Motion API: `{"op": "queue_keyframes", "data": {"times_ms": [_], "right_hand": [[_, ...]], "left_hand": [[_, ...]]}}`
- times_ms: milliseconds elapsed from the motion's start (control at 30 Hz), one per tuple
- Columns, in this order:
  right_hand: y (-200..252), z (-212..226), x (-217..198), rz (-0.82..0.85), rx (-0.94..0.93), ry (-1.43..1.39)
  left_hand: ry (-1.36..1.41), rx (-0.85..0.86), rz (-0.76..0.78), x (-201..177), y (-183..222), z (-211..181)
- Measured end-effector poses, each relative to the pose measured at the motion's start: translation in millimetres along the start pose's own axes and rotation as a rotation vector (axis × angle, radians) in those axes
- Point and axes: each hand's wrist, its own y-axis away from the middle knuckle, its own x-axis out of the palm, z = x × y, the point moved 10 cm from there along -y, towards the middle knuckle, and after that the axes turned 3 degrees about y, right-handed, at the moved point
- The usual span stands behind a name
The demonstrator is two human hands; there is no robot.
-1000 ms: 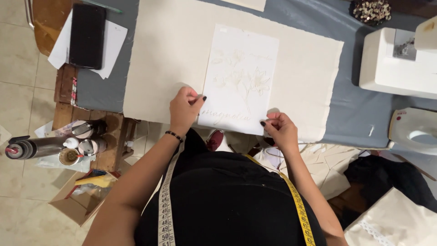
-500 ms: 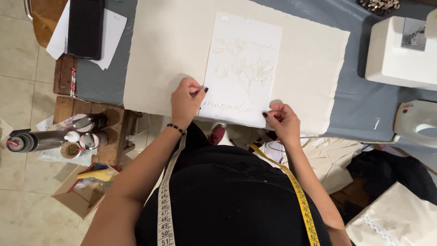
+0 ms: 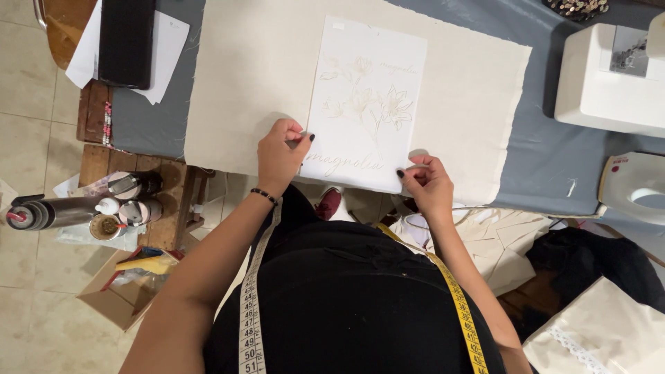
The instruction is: The person prepares a piece of fabric by ironing it flat on a table and then aligns a paper stencil with a floral design on top of it.
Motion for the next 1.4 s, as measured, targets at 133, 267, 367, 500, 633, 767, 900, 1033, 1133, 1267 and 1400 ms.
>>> {"op": "queue_keyframes", "data": {"times_ms": [133, 267, 367, 500, 633, 767, 900, 1033, 1133, 1267, 1400], "right_hand": [[2, 7, -1, -0.001, -0.005, 0.046], [5, 14, -3, 0.001, -0.013, 0.082], [5, 14, -1, 0.01, 0.004, 0.08], [7, 15, -1, 0.022, 0.031, 0.094], [6, 15, -1, 0.03, 0.034, 0.133], [2, 10, 0, 0.041, 0.039, 0.137], [1, 10, -1, 0.036, 0.047, 0.106], [1, 10, -3, 0.025, 0.036, 0.065], [4, 12, -2, 0.019, 0.045, 0.029], [4, 11, -2, 0.006, 0.026, -0.007], [3, 14, -2, 0.01, 0.019, -0.008]], "left_hand": [[-0.006, 0.025, -0.002, 1, 0, -2], [0.008, 0.027, 0.0, -1, 1, -3], [0.02, 0.001, 0.019, 0, 1, -2], [0.013, 0.012, 0.005, 1, 2, -1], [0.004, 0.006, -0.002, 1, 1, -1], [-0.015, 0.011, 0.0, 0, 2, -5], [-0.02, 0.0, -0.009, -1, 2, -7], [-0.019, -0.007, -0.015, -2, 3, -9], [-0.008, -0.035, -0.009, 0, 2, -6], [0.014, -0.04, -0.007, -1, 3, -6], [0.03, -0.037, -0.012, -2, 1, -8]]}}
